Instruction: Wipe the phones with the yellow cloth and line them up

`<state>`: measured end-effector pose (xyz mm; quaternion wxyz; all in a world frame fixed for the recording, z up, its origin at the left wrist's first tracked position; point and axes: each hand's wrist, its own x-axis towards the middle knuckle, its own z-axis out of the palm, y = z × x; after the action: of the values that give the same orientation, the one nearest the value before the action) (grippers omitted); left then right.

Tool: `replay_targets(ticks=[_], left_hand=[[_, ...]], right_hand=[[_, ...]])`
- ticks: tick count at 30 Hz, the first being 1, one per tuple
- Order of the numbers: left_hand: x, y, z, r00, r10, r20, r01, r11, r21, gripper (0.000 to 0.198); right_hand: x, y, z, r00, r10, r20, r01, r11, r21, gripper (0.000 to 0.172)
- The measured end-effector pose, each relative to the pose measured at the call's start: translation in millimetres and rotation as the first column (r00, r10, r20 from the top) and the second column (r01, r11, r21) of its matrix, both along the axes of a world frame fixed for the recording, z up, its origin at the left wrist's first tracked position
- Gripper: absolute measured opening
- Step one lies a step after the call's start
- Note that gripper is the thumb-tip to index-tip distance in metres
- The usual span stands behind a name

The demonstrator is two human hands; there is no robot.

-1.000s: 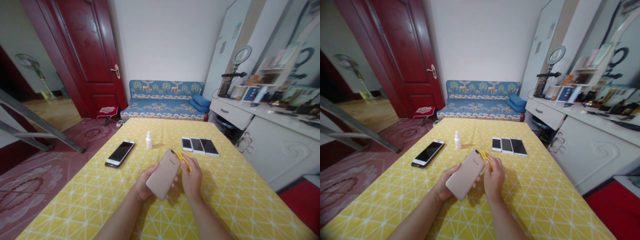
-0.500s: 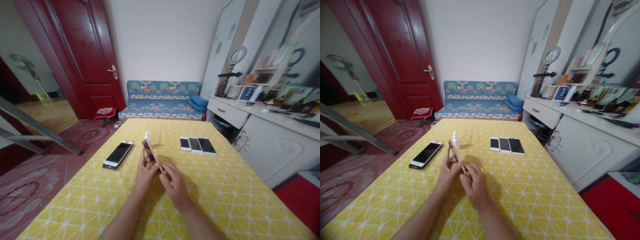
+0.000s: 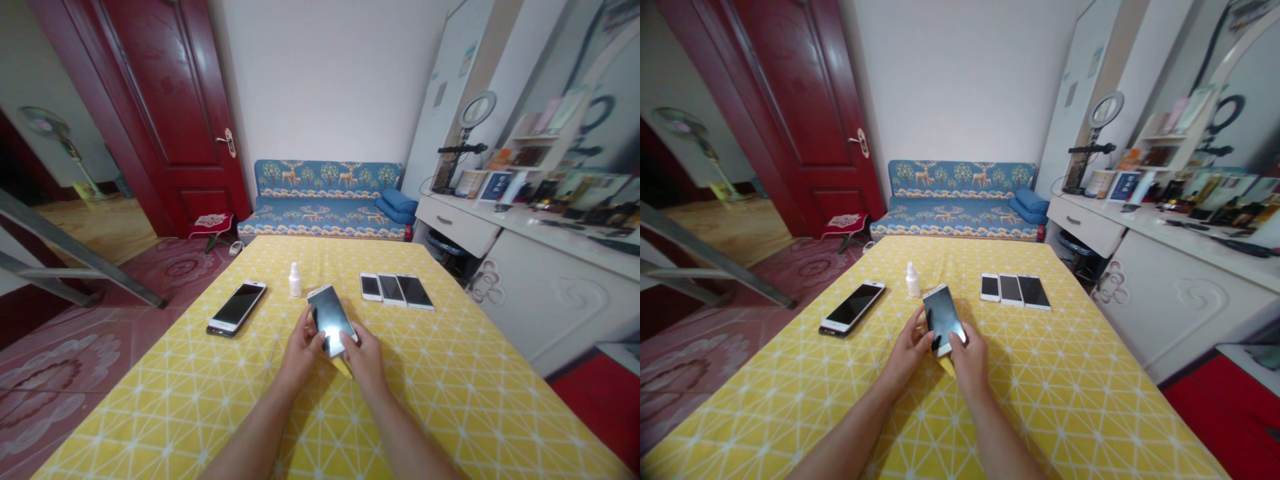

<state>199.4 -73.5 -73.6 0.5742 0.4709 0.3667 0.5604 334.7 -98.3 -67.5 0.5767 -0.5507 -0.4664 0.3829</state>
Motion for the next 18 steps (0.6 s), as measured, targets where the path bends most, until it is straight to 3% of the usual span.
replay_targets(ticks=[6,11,14,18], left_hand=[[-3.5,3.8,-8.3,0.988,0.070,-0.134,-0.074,0.997,-0.030,0.064],[-6.0,7.9,-10.8,0.989,0.062,-0.138,-0.070,0.996,-0.050,0.060],[-6.0,9.8,-13.5,0.986,0.039,-0.161,-0.045,0.999,-0.029,0.055],[-6.9,10.3,-15.2,0.981,0.037,-0.192,-0.043,0.999,-0.029,0.052]], right_hand=[[8.5,-2.4,1.0,0.948,-0.137,-0.289,0.111,0.988,-0.106,0.032],[16.1,-22.4,1.8,0.827,-0.250,-0.504,0.177,0.966,-0.188,0.038],[28.5,-32.2,2.8,0.794,-0.279,-0.540,0.193,0.958,-0.212,0.040],[48.2,-33.7,4.3,0.811,-0.284,-0.511,0.187,0.954,-0.235,0.041]])
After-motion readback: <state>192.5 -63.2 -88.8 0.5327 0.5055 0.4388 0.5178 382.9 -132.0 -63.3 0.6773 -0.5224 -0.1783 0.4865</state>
